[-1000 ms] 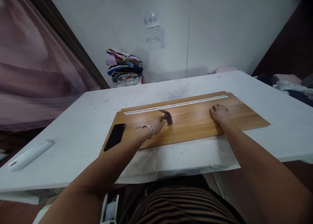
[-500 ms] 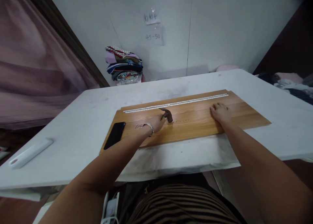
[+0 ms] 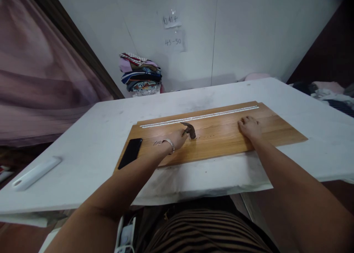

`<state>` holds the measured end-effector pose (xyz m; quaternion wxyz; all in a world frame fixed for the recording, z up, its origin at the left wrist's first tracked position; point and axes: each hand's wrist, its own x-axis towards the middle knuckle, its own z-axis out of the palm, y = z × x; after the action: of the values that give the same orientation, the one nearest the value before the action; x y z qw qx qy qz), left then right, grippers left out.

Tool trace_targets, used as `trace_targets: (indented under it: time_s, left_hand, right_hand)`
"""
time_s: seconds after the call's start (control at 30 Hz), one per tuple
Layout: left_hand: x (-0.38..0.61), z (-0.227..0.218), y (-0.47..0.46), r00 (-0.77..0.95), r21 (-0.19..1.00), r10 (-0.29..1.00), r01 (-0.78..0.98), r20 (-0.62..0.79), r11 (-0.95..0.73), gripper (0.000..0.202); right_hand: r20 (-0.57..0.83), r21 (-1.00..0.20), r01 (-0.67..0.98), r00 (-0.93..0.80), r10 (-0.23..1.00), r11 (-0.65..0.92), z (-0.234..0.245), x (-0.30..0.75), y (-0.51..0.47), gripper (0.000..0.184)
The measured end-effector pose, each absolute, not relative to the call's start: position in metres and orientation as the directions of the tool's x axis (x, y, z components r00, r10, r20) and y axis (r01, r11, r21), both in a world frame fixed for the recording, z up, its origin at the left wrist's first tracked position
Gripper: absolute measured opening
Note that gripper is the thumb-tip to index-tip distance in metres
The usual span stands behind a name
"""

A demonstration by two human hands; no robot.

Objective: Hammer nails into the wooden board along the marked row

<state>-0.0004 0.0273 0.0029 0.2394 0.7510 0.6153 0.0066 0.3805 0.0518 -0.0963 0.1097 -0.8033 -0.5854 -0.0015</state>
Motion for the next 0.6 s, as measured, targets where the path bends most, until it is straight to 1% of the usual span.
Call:
trace_targets:
  time_s: [0.13,0.27,0.43,0.6]
  left_hand:
    - [0.0004,0.0060,0.0275,0.235,0.384,0.937,0.915,-0.257,-0.124,0.037]
    - [0.0014,0.0065,0.0275,0.226,0.366,0.938,0.923,-0.264,-0.120,0.036]
    - [0.0009,0.0042,0.0272,0.252,0.344,0.931,0.926,-0.264,-0.154,0.035]
    - [0.0016,0.0064,0.0282,0.244,0.372,0.941,0.917,-0.233,-0.146,0.032]
  right_hand:
    - [0.136,-0.170,0.941,0.315,0.939,-0.291,-0.0951,0.3801,0.0509,0.049]
    - [0.126,-0.158,0.942,0.318,0.940,-0.297,-0.0945,0.3799,0.0507,0.047]
    - [0.118,-0.153,0.943,0.315,0.942,-0.296,-0.0951,0.3805,0.0518,0.047]
    - [0.117,-0.146,0.944,0.315,0.942,-0.297,-0.0968,0.3818,0.0532,0.048]
